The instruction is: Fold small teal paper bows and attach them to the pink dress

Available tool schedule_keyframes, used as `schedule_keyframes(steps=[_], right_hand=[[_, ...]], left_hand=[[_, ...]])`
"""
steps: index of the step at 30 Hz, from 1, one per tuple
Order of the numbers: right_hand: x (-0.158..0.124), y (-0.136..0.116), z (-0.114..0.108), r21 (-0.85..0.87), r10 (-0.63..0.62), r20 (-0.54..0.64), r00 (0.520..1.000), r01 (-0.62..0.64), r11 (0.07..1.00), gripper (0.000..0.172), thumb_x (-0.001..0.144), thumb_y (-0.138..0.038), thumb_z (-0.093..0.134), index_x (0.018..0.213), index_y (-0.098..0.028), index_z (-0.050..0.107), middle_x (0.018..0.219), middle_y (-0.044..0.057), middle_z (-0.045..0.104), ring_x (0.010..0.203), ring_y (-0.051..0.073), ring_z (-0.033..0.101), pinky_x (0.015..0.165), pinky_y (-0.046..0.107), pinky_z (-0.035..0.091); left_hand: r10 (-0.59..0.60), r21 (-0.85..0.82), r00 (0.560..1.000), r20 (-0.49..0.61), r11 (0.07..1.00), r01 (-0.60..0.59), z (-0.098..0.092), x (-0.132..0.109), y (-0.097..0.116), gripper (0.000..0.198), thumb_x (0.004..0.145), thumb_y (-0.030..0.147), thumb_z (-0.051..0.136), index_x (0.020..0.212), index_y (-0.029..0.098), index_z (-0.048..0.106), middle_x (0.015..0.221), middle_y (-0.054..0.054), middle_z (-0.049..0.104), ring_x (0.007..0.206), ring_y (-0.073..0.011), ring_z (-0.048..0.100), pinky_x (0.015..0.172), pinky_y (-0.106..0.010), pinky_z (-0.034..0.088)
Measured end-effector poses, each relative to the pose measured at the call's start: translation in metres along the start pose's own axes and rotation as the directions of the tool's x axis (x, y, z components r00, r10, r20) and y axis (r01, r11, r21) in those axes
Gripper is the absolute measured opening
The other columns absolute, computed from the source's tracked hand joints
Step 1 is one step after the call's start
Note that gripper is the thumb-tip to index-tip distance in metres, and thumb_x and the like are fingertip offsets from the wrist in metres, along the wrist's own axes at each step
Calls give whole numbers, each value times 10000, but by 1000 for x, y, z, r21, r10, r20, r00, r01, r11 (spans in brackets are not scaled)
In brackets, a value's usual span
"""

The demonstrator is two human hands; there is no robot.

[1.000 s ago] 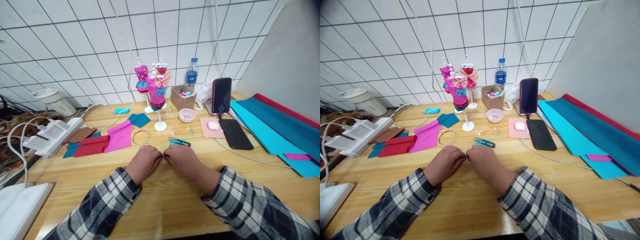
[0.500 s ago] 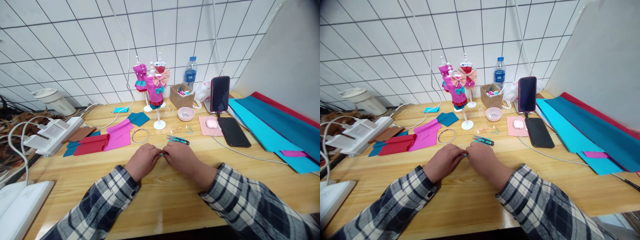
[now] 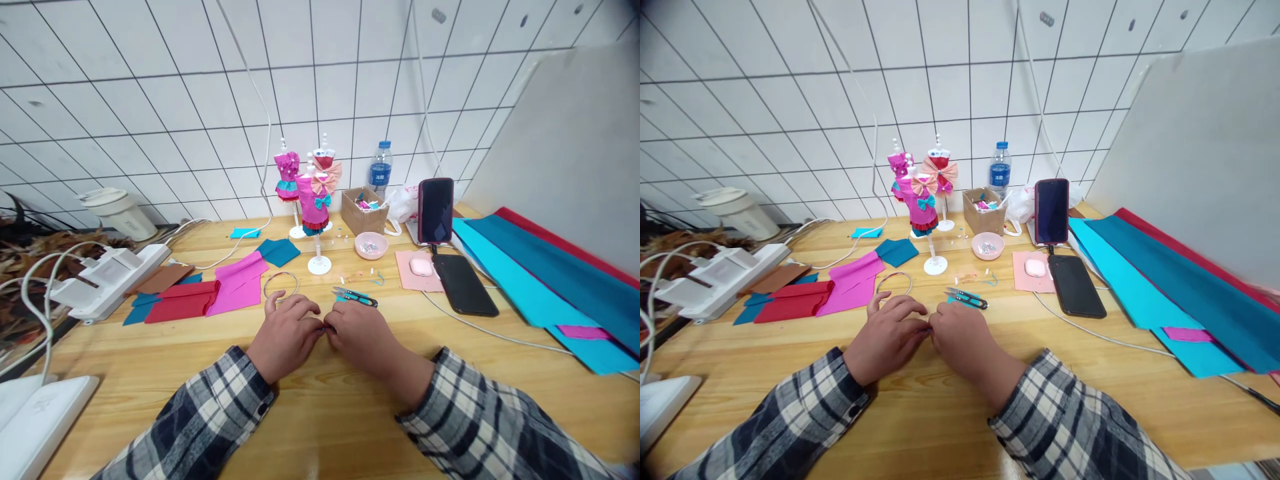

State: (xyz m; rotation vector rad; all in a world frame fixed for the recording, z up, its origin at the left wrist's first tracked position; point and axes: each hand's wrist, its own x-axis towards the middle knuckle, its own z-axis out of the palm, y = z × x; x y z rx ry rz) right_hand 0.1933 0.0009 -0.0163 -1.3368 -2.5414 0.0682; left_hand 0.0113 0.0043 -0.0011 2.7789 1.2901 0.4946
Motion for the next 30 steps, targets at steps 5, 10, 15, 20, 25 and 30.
schedule_keyframes(steps=[5, 10, 15, 20, 25, 30], right_hand=[[2, -6, -2, 38, -11, 23, 1000, 10, 999, 167, 888, -200, 506, 821, -196, 659, 802, 27, 643, 800, 183, 591, 664, 290, 400], [-1, 27, -26, 172, 69, -29, 997, -63, 983, 190, 889, -316, 545, 1002, -222, 665, 931, 40, 668, 901, 195, 599, 754, 295, 430], [-16, 90, -54, 171, 162, 45, 986, -168, 971, 94, 812, -259, 629, 879, -241, 693, 950, 50, 634, 954, 217, 572, 841, 333, 417], [-19, 102, -46, 151, 175, 168, 970, -200, 968, 136, 788, -263, 640, 912, -252, 694, 928, 42, 646, 945, 219, 581, 812, 317, 411], [-12, 94, -37, 54, 240, 216, 946, -257, 965, 163, 783, -213, 599, 913, -240, 694, 897, 28, 687, 840, 190, 620, 662, 259, 388], [-12, 91, -39, -93, 228, 244, 943, -211, 973, 244, 831, -198, 523, 953, -282, 716, 895, 25, 722, 827, 196, 651, 637, 263, 370]], left_hand=[[20, 1, 1000, -13, 1000, -20, -2, 1, 1, 170, 827, 181, 558, 802, 263, 705, 930, -10, 674, 965, -232, 555, 959, -534, 243], [2, -53, 1000, -29, 999, -3, 0, 0, -7, 149, 825, 192, 566, 797, 239, 704, 922, -24, 664, 943, -227, 551, 868, -430, 378], [-68, -230, 991, -115, 972, 40, 6, 0, -17, 87, 763, 153, 618, 757, 208, 686, 888, -33, 659, 859, -186, 587, 806, -360, 438], [-80, -314, 983, -168, 949, 24, 9, 1, -18, 79, 738, 124, 629, 732, 196, 662, 851, -27, 664, 824, -170, 603, 794, -346, 455], [-87, -333, 983, -159, 942, 29, 10, 1, -20, 84, 736, 118, 624, 740, 195, 659, 838, -28, 670, 808, -170, 610, 782, -344, 463], [-90, -343, 984, -153, 939, 32, 9, 0, -20, 89, 736, 120, 622, 734, 200, 659, 840, -30, 675, 812, -173, 611, 790, -350, 465]])
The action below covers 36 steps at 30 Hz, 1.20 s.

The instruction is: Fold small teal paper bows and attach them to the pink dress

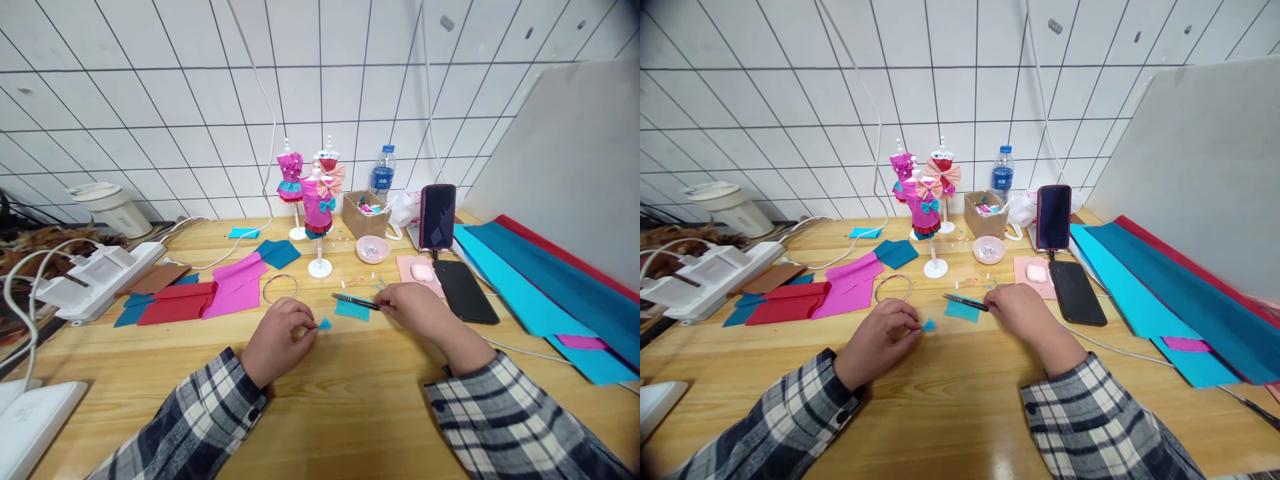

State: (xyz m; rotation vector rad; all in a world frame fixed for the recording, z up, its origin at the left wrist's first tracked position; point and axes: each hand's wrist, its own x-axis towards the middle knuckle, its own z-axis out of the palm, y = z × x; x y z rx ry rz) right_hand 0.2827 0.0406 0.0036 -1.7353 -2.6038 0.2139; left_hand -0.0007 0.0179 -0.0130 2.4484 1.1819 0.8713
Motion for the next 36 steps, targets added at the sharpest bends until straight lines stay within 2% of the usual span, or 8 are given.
schedule_keyframes(steps=[4, 7, 11, 16, 20, 23, 29, 36], right_hand=[[-5, -3, -4, -133, -87, -2, 996, 86, 987, 310, 837, -140, 499, 979, -312, 714, 886, 40, 711, 876, 216, 648, 683, 287, 378], [-9, -7, -9, -107, -11, -96, 995, 0, 994, 278, 838, -149, 523, 1017, -272, 697, 863, 57, 711, 860, 215, 643, 690, 291, 391], [-12, -31, -11, 379, 193, -277, 941, -78, 922, 123, 826, -309, 607, 885, -255, 700, 790, 12, 713, 746, 184, 623, 620, 273, 401], [-7, -85, 7, 933, 120, -13, 993, -31, 360, 109, 703, -334, 709, 707, -225, 701, 700, -9, 694, 629, 159, 587, 581, 277, 417], [-2, -100, 21, 997, 185, 71, 980, -70, -14, 283, 624, -368, 783, 763, -203, 601, 730, 3, 712, 716, 166, 637, 676, 279, 450], [-2, -99, 25, 983, 154, 134, 979, -111, -147, 453, 593, -343, 828, 835, -221, 465, 699, -14, 723, 649, 133, 625, 644, 241, 420], [-1, -97, 25, 961, 138, 176, 975, -140, -238, 557, 520, -319, 871, 793, -221, 395, 676, -32, 720, 657, 135, 652, 637, 214, 409], [1, -94, 24, 966, 116, 194, 974, -168, -198, 539, 488, -330, 879, 781, -212, 443, 625, -48, 681, 613, 135, 631, 606, 219, 397]], left_hand=[[-3, -21, 1000, 6, 1000, 4, 1, 0, 4, 90, 737, 122, 620, 731, 201, 663, 838, -32, 684, 813, -175, 617, 797, -353, 471], [-44, -51, 999, -8, 998, 43, 2, 2, 9, 82, 741, 136, 623, 709, 202, 662, 813, -25, 701, 794, -173, 631, 796, -349, 482], [-253, -154, 966, -60, 958, 241, 5, 4, 15, 69, 753, 194, 634, 693, 196, 667, 776, -19, 728, 757, -173, 667, 760, -318, 520], [-435, -378, 900, 32, 828, 413, 7, 5, 23, 106, 783, 247, 621, 729, 186, 690, 711, -6, 747, 665, -151, 698, 650, -237, 558], [-445, -365, 895, -10, 835, 411, 6, 6, 29, 89, 754, 211, 642, 690, 182, 698, 678, 0, 742, 635, -139, 689, 632, -216, 554], [-457, -373, 889, -23, 829, 417, 6, 6, 32, 92, 749, 217, 650, 684, 176, 701, 670, -3, 738, 621, -137, 685, 604, -206, 546], [-416, -367, 909, 21, 843, 394, 5, 4, 34, 89, 759, 198, 647, 714, 182, 723, 691, 2, 749, 640, -135, 687, 601, -196, 529], [-273, -236, 962, 12, 934, 268, 2, -1, 31, 107, 790, 251, 645, 789, 225, 749, 774, 4, 768, 706, -149, 700, 664, -231, 519]])
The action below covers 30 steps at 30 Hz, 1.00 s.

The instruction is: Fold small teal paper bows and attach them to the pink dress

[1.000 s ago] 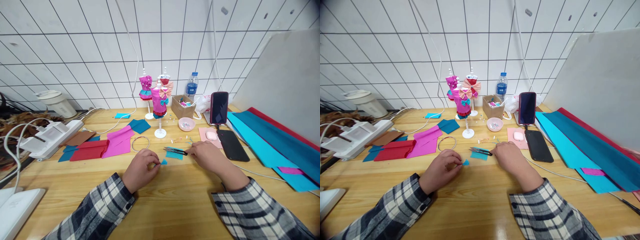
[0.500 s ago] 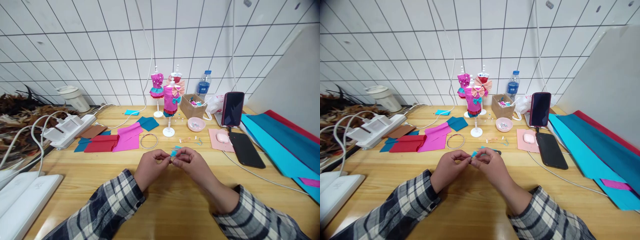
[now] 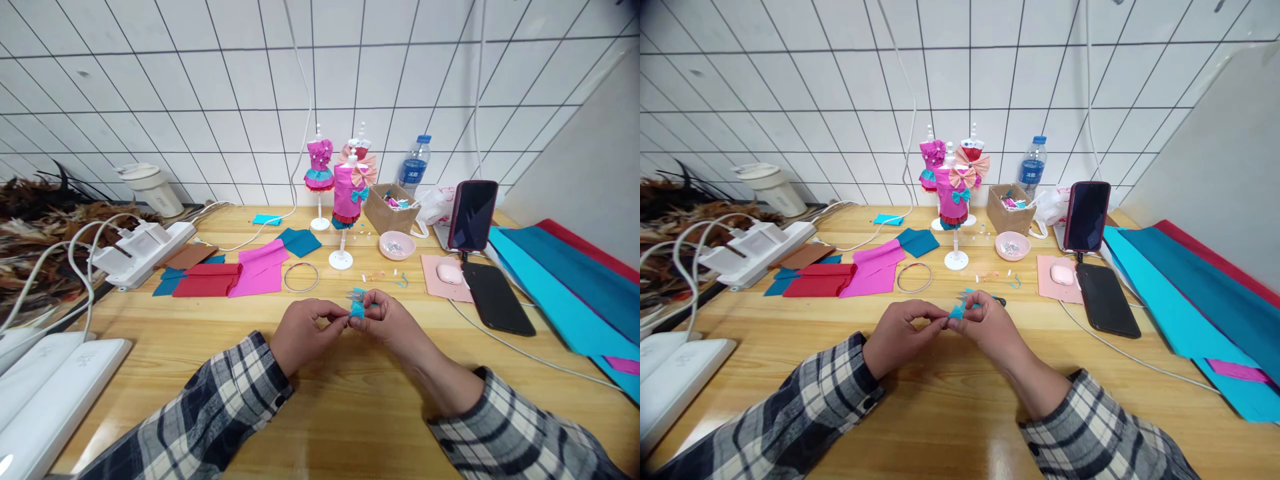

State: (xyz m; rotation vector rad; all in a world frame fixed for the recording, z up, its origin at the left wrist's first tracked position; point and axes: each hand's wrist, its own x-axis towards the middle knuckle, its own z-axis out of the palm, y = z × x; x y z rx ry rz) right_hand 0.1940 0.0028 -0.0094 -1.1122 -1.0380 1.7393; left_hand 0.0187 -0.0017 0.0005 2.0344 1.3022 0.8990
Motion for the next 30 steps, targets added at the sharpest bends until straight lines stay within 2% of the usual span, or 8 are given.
schedule_keyframes(steps=[7, 12, 15, 19, 22, 24, 27, 30], right_hand=[[-2, 2, -3, -50, 18, 39, 999, -16, 999, 501, 535, -308, 858, 799, -217, 441, 648, -58, 668, 599, 116, 596, 562, 204, 367], [-3, 4, 0, -108, 58, 20, 998, -55, 993, 507, 547, -333, 847, 785, -224, 412, 561, -88, 609, 456, 73, 463, 451, 181, 285], [-4, 5, 2, -109, 67, 25, 997, -64, 992, 472, 610, -416, 806, 809, -221, 425, 622, -50, 656, 443, 67, 441, 425, 180, 298], [-5, 5, 1, -46, 52, 52, 997, -50, 998, 433, 675, -473, 758, 897, -211, 495, 758, 2, 702, 523, 82, 537, 504, 204, 410], [-5, 6, -2, -11, 90, 59, 994, -89, 996, 468, 623, -424, 808, 964, -205, 573, 777, 4, 692, 587, 101, 576, 532, 216, 449], [-4, 7, -4, 14, 114, 52, 992, -115, 993, 437, 580, -381, 836, 915, -191, 629, 753, 0, 670, 616, 107, 576, 523, 210, 456], [-2, 7, -5, 30, 131, 32, 991, -132, 991, 357, 547, -371, 843, 795, -176, 677, 742, -1, 648, 621, 105, 563, 521, 220, 475], [0, 3, -9, -82, 123, 47, 991, -119, 990, 330, 570, -398, 819, 775, -173, 689, 694, -12, 629, 556, 91, 533, 515, 235, 478]], left_hand=[[182, 95, 981, 68, 978, -188, -8, 3, -6, 137, 836, 258, 606, 838, 241, 742, 739, -8, 747, 679, -146, 659, 637, -245, 480], [250, 107, 961, 118, 959, -262, -11, 3, -8, 148, 837, 245, 592, 831, 229, 739, 733, -26, 738, 695, -156, 649, 661, -264, 487], [151, 49, 988, 29, 987, -152, -8, 2, -2, 123, 807, 229, 616, 788, 215, 736, 737, -21, 746, 697, -159, 664, 673, -264, 505], [-73, -168, 995, -62, 984, 62, -5, 4, 1, 117, 783, 254, 638, 747, 179, 721, 738, -28, 754, 693, -161, 689, 668, -249, 543], [-139, -286, 988, -64, 951, 116, -5, 7, -4, 144, 776, 292, 651, 761, 163, 713, 753, -44, 756, 708, -173, 696, 680, -262, 559], [-157, -309, 984, -80, 943, 126, -5, 8, -8, 155, 773, 307, 661, 780, 161, 711, 772, -50, 756, 723, -180, 697, 690, -271, 562], [-58, -257, 994, -93, 966, 33, -7, 8, -9, 148, 806, 296, 642, 779, 166, 706, 801, -55, 744, 754, -174, 686, 710, -272, 549], [221, -121, 974, -52, 967, -226, -13, 6, -7, 130, 854, 240, 592, 813, 187, 703, 840, -49, 728, 802, -153, 667, 761, -271, 519]])
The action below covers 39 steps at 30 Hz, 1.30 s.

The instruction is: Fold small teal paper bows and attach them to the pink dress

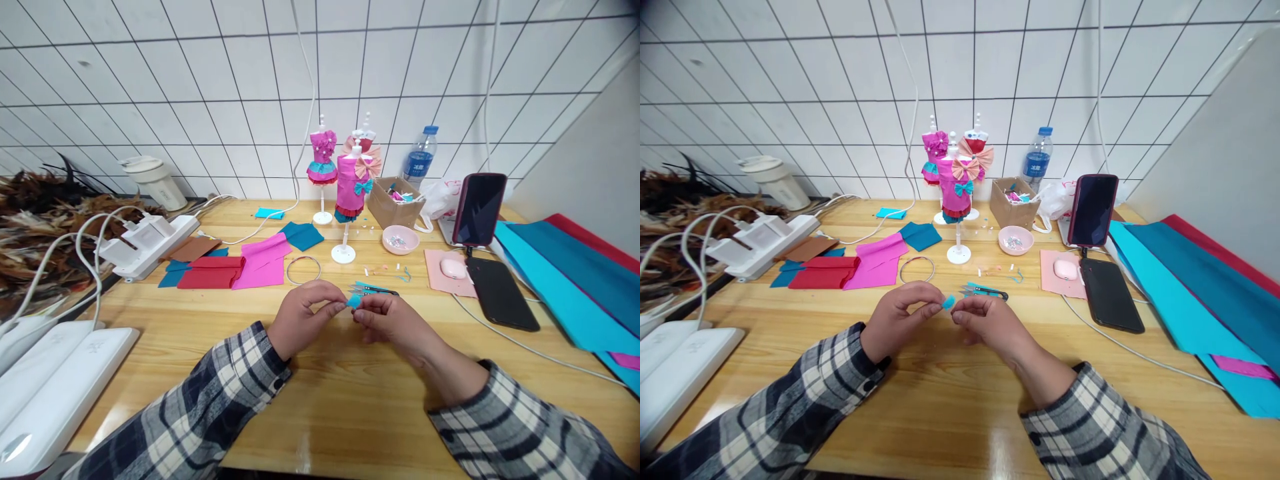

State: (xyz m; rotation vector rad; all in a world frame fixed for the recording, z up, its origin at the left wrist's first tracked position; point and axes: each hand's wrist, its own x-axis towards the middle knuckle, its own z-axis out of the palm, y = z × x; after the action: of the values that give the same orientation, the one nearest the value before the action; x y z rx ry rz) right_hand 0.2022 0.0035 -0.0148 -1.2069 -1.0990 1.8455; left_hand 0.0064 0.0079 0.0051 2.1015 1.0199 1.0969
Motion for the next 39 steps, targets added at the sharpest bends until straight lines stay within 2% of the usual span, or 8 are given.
schedule_keyframes(steps=[3, 5, 11, 15, 18, 25, 33, 39], right_hand=[[2, -4, -7, -221, -45, 8, 999, 46, 974, 258, 646, -389, 760, 776, -177, 691, 642, -16, 622, 516, 96, 514, 500, 240, 447], [2, -7, -11, -418, -142, 18, 990, 136, 898, 158, 708, -336, 706, 760, -188, 698, 661, -8, 641, 564, 117, 546, 546, 253, 444], [1, -9, -18, -782, -400, 301, 866, 464, 416, 169, 821, -149, 573, 819, -215, 728, 817, 13, 691, 816, 158, 610, 747, 279, 441], [2, -8, -20, -775, -368, 414, 833, 534, 337, 190, 833, -119, 561, 847, -216, 723, 850, 6, 698, 843, 144, 611, 772, 259, 446], [-4, -9, -17, -857, -405, 397, 823, 491, 158, 149, 835, -163, 591, 825, -235, 721, 842, 4, 684, 854, 159, 590, 740, 265, 427], [-22, -11, 1, -898, -488, 440, 754, 386, -213, 157, 877, -222, 536, 813, -227, 680, 808, 22, 640, 833, 182, 534, 633, 282, 351], [-24, -8, 9, -935, -593, 352, 724, 304, -184, 189, 911, -287, 504, 825, -216, 657, 837, 26, 641, 813, 170, 553, 589, 277, 327], [-22, -4, 11, -913, -706, 174, 686, 382, 146, 152, 897, -258, 539, 870, -228, 685, 845, 11, 663, 727, 131, 580, 618, 250, 391]], left_hand=[[228, 219, 952, 202, 937, -271, -10, -1, 3, 191, 876, 177, 538, 903, 259, 709, 923, -16, 739, 923, -158, 646, 953, -351, 416], [233, 341, 914, 332, 874, -347, -16, -1, 2, 252, 884, 165, 509, 948, 312, 704, 969, 15, 743, 989, -166, 625, 1045, -409, 304], [175, 368, 815, 553, 826, -427, -16, 2, 1, 268, 907, 189, 476, 967, 342, 687, 999, 46, 732, 997, -159, 592, 1032, -381, 285], [291, 340, 771, 566, 770, -540, -6, -1, 1, 252, 920, 186, 461, 933, 317, 676, 926, 34, 726, 956, -158, 581, 989, -361, 312], [311, 414, 767, 562, 697, -586, 0, -2, -3, 197, 903, 188, 479, 906, 262, 661, 865, 11, 708, 904, -159, 575, 947, -350, 344], [164, 552, 805, 571, 649, -524, 6, -1, -4, 137, 817, 166, 543, 831, 225, 666, 746, 12, 667, 797, -158, 572, 995, -399, 306], [-43, 595, 954, 295, 790, -149, 8, 1, 3, 106, 779, 215, 569, 714, 175, 642, 730, -31, 663, 743, -189, 599, 793, -367, 426], [-210, 223, 977, -21, 952, 210, 9, 2, 0, 124, 814, 240, 583, 728, 172, 642, 760, -30, 700, 749, -170, 641, 722, -294, 487]])
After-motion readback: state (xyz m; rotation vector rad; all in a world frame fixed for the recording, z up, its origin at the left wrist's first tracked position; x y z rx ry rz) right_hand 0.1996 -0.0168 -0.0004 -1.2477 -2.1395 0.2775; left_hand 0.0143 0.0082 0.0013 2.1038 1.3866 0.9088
